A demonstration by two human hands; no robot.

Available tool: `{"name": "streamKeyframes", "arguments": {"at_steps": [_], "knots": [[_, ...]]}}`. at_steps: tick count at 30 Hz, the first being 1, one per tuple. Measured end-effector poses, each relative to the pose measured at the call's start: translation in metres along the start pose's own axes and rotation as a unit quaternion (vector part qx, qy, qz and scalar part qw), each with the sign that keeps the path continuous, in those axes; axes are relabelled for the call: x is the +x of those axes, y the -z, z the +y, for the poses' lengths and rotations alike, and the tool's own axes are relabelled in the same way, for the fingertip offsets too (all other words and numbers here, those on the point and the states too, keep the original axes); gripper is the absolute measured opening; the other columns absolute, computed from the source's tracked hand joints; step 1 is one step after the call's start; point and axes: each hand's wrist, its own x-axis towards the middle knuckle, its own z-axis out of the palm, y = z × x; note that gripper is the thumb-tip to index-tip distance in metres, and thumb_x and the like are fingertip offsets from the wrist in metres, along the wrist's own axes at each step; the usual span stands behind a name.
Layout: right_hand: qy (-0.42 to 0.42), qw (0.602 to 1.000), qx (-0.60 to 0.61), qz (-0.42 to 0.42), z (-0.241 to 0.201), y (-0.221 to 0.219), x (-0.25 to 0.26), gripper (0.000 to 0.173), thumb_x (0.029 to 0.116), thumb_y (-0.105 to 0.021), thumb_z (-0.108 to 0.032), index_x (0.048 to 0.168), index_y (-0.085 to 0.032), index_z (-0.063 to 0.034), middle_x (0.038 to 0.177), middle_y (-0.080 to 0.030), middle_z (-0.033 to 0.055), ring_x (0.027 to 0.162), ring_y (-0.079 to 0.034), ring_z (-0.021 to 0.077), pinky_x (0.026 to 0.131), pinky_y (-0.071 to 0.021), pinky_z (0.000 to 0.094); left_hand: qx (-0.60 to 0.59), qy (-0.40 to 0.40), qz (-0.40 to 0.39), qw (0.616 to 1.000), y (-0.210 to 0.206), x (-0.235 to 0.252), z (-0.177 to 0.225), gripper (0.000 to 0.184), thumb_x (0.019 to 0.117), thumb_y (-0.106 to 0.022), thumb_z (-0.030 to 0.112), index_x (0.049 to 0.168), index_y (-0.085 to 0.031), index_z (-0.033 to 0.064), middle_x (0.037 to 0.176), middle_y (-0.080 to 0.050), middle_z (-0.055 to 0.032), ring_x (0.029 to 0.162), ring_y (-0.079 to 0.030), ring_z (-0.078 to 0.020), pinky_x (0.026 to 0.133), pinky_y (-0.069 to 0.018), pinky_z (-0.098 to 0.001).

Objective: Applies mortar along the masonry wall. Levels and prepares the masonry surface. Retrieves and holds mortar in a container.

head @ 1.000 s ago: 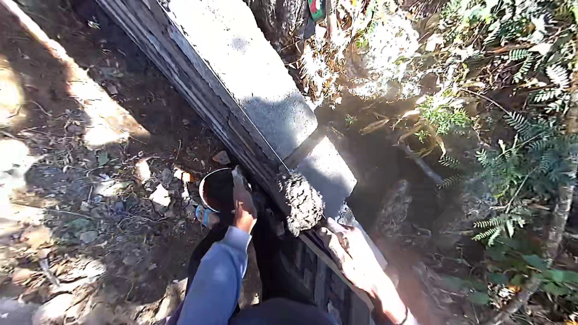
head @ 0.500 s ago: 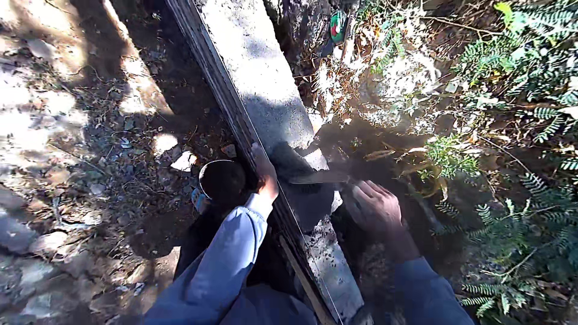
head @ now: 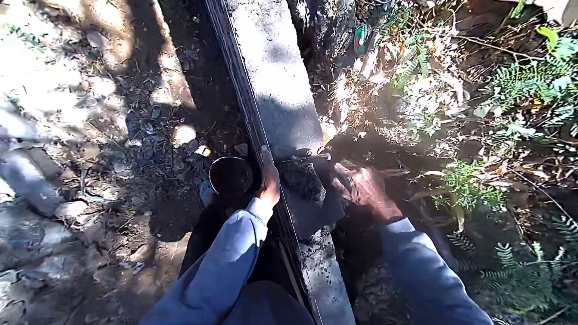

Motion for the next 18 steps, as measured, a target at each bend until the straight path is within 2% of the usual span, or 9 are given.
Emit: {"name": "streamKeyframes", "arguments": {"at_steps": [3,6,7,8,10,11,13,14,18], "knots": [[0.045,0.998,-0.004,0.035,0.005,0.005,-0.003,0.043,0.0981,-0.048,-0.038,0.091,-0.074,-0.0048,0.087,-0.072,0.0136,0.08,-0.072,0.0316,0.066,-0.0577,0.0494,0.019,0.01,0.004,1.0,0.0,-0.002,0.0,0.073,0.1042,-0.017,0.068,0.163,-0.027,0.0258,0.17,-0.024,-0.0001,0.156,-0.019,-0.0184,0.126,-0.0191,-0.0516],[0.007,0.997,-0.025,-0.077,0.005,0.011,0.009,0.032,0.0921,-0.068,-0.027,0.11,-0.075,-0.0021,0.107,-0.074,0.0181,0.097,-0.072,0.0393,0.079,-0.0577,0.0582,0.012,0.023,-0.009,1.0,0.002,-0.001,-0.002,0.076,0.102,-0.017,0.072,0.163,-0.026,0.0287,0.17,-0.023,0.0012,0.157,-0.018,-0.0195,0.125,-0.0198,-0.0548],[0.009,0.998,-0.027,-0.062,0.009,0.01,0.005,0.035,0.0916,-0.065,-0.03,0.108,-0.075,-0.0017,0.105,-0.074,0.0178,0.095,-0.073,0.0382,0.077,-0.0577,0.0574,0.003,0.028,-0.006,1.0,0.002,-0.003,-0.001,0.075,0.102,-0.018,0.072,0.163,-0.028,0.0284,0.17,-0.024,0.0006,0.156,-0.019,-0.02,0.124,-0.0209,-0.0553],[0.02,0.999,-0.024,-0.017,0.016,0.01,-0.001,0.04,0.0919,-0.056,-0.035,0.103,-0.075,-0.0019,0.1,-0.074,0.0173,0.09,-0.073,0.0362,0.073,-0.0578,0.0552,-0.013,0.031,0.0,0.999,0.002,-0.002,0.001,0.076,0.1018,-0.019,0.072,0.162,-0.029,0.0272,0.169,-0.026,-0.0009,0.156,-0.021,-0.0208,0.124,-0.0219,-0.0555],[0.055,0.997,0.002,0.06,0.022,0.018,-0.026,0.047,0.0991,-0.044,-0.04,0.091,-0.074,-0.0048,0.089,-0.073,0.0162,0.081,-0.071,0.0322,0.068,-0.0566,0.0504,-0.042,0.032,0.001,0.999,0.003,-0.001,0.002,0.077,0.1014,-0.019,0.073,0.162,-0.03,0.0264,0.168,-0.028,-0.0026,0.155,-0.024,-0.0216,0.123,-0.0241,-0.0555],[0.083,0.995,0.001,0.061,0.023,0.022,-0.041,0.048,0.1016,-0.041,-0.041,0.088,-0.072,-0.0068,0.085,-0.071,0.0154,0.078,-0.07,0.0312,0.064,-0.0549,0.0482,-0.048,0.029,0.002,0.998,0.004,-0.002,0.001,0.077,0.1013,-0.021,0.073,0.162,-0.03,0.0269,0.168,-0.028,-0.0024,0.155,-0.024,-0.0216,0.123,-0.0242,-0.056],[0.14,0.989,-0.043,0.01,0.025,0.021,-0.059,0.05,0.1054,-0.034,-0.043,0.091,-0.068,-0.0096,0.084,-0.07,0.0127,0.076,-0.068,0.0304,0.061,-0.0522,0.0457,-0.038,0.018,0.005,0.999,0.003,0.001,0.002,0.075,0.1018,-0.022,0.072,0.161,-0.032,0.0278,0.168,-0.029,-0.0006,0.154,-0.024,-0.0204,0.123,-0.0237,-0.0556],[0.159,0.985,-0.065,-0.007,0.027,0.014,-0.061,0.049,0.1043,-0.034,-0.042,0.091,-0.068,-0.01,0.083,-0.071,0.0114,0.075,-0.069,0.0302,0.059,-0.052,0.045,-0.024,0.011,0.002,1.0,0.003,0.001,0.002,0.074,0.1018,-0.022,0.072,0.162,-0.03,0.0287,0.168,-0.027,0.0009,0.155,-0.022,-0.0196,0.124,-0.0219,-0.0554],[0.162,0.985,-0.058,0.011,0.033,-0.009,-0.036,0.047,0.1038,-0.035,-0.04,0.093,-0.071,-0.011,0.086,-0.072,0.0113,0.078,-0.069,0.0295,0.063,-0.0522,0.0445,0.013,-0.003,-0.006,1.0,-0.001,-0.001,0.008,0.073,0.1033,-0.02,0.07,0.164,-0.023,0.0302,0.171,-0.019,0.0036,0.157,-0.016,-0.0193,0.125,-0.0168,-0.0551]]}}
